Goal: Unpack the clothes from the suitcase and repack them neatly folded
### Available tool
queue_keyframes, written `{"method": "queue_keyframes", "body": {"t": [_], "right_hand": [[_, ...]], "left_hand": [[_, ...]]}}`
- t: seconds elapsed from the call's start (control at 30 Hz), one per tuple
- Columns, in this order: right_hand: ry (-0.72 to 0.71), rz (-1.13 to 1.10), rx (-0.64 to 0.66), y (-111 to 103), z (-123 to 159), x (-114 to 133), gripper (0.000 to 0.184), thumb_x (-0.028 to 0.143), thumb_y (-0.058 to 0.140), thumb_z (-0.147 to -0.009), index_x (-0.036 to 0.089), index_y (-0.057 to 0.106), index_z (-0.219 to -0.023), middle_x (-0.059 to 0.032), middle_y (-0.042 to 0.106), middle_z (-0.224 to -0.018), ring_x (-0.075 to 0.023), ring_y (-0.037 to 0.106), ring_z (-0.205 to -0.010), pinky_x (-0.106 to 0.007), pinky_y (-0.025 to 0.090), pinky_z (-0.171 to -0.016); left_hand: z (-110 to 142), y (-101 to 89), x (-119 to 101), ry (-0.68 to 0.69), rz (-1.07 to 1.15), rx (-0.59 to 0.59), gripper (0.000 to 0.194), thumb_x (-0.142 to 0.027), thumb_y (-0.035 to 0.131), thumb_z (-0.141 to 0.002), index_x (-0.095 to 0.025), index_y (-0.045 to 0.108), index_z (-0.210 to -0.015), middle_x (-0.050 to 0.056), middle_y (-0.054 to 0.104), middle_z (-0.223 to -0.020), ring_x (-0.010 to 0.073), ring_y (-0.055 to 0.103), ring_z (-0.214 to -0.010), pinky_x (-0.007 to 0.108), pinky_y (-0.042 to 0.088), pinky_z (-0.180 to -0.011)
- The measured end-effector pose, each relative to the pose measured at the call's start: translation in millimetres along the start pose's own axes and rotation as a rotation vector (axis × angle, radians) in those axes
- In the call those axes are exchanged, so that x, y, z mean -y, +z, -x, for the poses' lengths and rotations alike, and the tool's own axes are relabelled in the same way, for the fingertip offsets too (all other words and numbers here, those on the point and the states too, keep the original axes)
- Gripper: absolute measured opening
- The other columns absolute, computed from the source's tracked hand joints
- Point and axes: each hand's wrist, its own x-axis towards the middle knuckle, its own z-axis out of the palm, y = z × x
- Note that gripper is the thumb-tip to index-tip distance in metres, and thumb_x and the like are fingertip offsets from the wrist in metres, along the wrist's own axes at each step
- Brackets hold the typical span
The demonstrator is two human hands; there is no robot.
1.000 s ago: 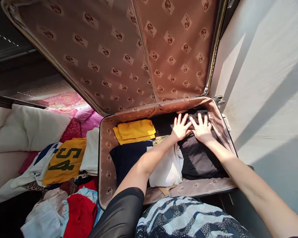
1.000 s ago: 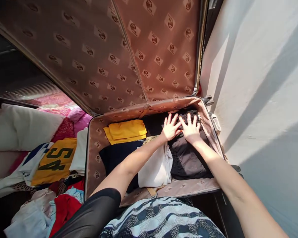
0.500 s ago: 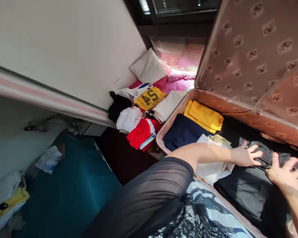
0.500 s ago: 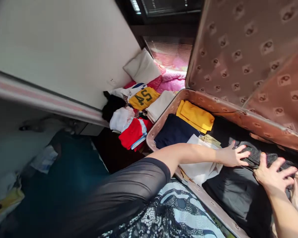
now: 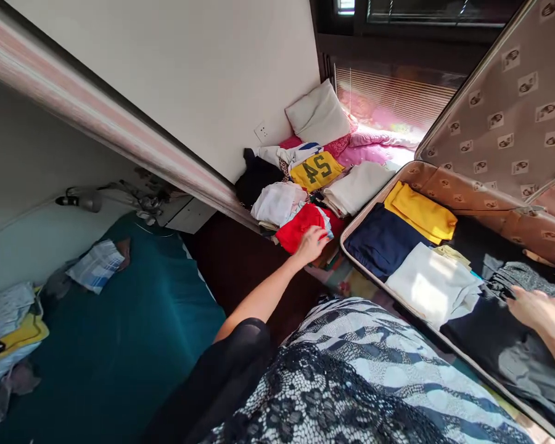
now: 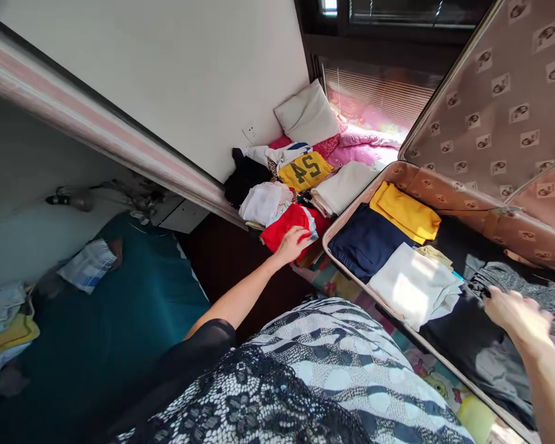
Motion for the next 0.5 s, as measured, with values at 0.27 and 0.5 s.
{"method": "queue_keyframes", "body": {"t": [0.27,0.5], "right_hand": [[-0.297,-0.140,0.174,1,-34,261,0.045,0.039,0.056,-0.099,0.017,0.077,-0.132,-0.0216,0.078,-0.116,-0.0328,0.077,-0.099,-0.043,0.059,-0.089],[-0.410,-0.181,0.494,38,-41,422,0.043,0.019,0.059,-0.097,0.013,0.071,-0.138,-0.0154,0.077,-0.128,-0.0228,0.077,-0.109,-0.026,0.056,-0.093]], "left_hand": [[14,-37.9,73,-0.101,-0.545,0.027,0.091,-0.042,0.085,-0.089,-0.010,0.046,-0.165,0.027,0.032,-0.176,0.0454,0.027,-0.165,0.061,0.023,-0.134],[-6,-19.9,68,-0.089,-0.729,0.117,0.087,-0.040,0.074,-0.099,-0.011,0.035,-0.172,0.030,0.028,-0.177,0.0442,0.031,-0.164,0.057,0.033,-0.130]]}}
